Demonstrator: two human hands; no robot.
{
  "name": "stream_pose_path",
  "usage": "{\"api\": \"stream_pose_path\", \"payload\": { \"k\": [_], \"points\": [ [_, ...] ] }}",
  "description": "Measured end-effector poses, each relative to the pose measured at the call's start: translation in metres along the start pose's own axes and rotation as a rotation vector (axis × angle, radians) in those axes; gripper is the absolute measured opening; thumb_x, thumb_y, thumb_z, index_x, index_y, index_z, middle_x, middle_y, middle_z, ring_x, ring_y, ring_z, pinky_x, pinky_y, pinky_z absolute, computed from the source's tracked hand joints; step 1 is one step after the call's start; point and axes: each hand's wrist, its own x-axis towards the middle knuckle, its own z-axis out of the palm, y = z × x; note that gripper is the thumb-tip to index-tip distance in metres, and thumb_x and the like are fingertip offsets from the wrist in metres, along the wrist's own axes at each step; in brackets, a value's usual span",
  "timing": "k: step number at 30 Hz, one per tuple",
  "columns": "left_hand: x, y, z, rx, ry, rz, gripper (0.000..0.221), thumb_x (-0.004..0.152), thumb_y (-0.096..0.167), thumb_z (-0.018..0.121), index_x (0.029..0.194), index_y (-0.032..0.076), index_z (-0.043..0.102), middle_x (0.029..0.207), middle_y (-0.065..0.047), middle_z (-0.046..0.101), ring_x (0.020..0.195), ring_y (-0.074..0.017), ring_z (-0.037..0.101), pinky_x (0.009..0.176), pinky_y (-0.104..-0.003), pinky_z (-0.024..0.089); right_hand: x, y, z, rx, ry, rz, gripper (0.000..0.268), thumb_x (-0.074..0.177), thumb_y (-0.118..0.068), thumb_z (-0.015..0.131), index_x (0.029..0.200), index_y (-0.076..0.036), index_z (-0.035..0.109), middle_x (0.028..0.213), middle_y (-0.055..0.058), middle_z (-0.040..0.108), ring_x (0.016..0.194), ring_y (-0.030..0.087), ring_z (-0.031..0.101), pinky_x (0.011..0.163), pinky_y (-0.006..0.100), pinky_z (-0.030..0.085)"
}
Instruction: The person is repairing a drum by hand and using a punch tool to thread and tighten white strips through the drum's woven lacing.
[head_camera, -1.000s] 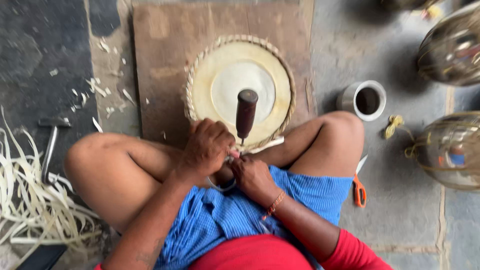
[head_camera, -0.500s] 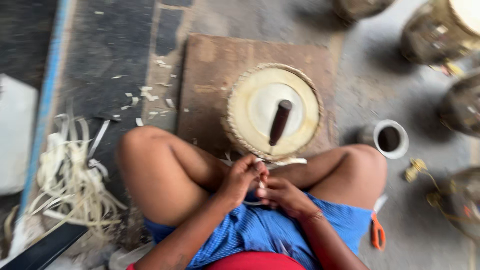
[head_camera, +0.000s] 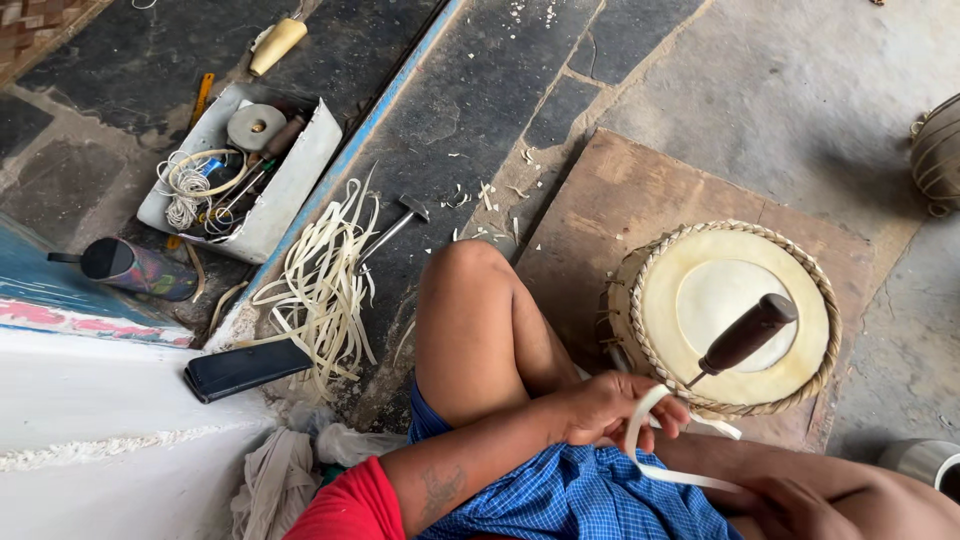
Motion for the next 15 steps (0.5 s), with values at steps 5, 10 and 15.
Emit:
{"api": "stream_pose_path", "payload": {
  "k": [5,10,15],
  "points": [
    [-0.013,-0.011,0.018,0.618,-0.134,0.146,0.034,0.099,0.014,0.072,0.129,-0.002,0.067,0.101,-0.013,0.071,0.085,-0.0155,0.068,0.071,-0.029,0.057,0.023,-0.093,0.020,0.035,0.030,-0.414,0.019,0.080,-0.020,0.075,0.096,-0.008,0.078,0.087,0.014,0.077,0.078,0.030,0.074,0.072,0.039,0.058],
    [-0.047,0.013,0.009,0.597,0.128,-0.330,0.031,0.096,0.014,0.066,0.123,-0.001,0.071,0.082,-0.012,0.072,0.063,-0.0136,0.064,0.056,-0.026,0.052,0.023,-0.120,-0.006,0.073,-0.004,-0.327,0.016,0.082,-0.018,0.077,0.092,-0.006,0.077,0.083,0.013,0.074,0.076,0.032,0.071,0.068,0.041,0.056],
    [-0.035,0.013,0.030,0.466,0.040,-0.177,0.037,0.096,0.012,0.069,0.129,-0.002,0.063,0.091,-0.007,0.071,0.080,-0.0099,0.067,0.069,-0.024,0.054,0.011,-0.117,0.002,0.144,0.074,-0.510,0.012,0.081,-0.013,0.075,0.091,-0.006,0.074,0.086,0.012,0.073,0.079,0.032,0.070,0.071,0.042,0.056]
  ]
}}
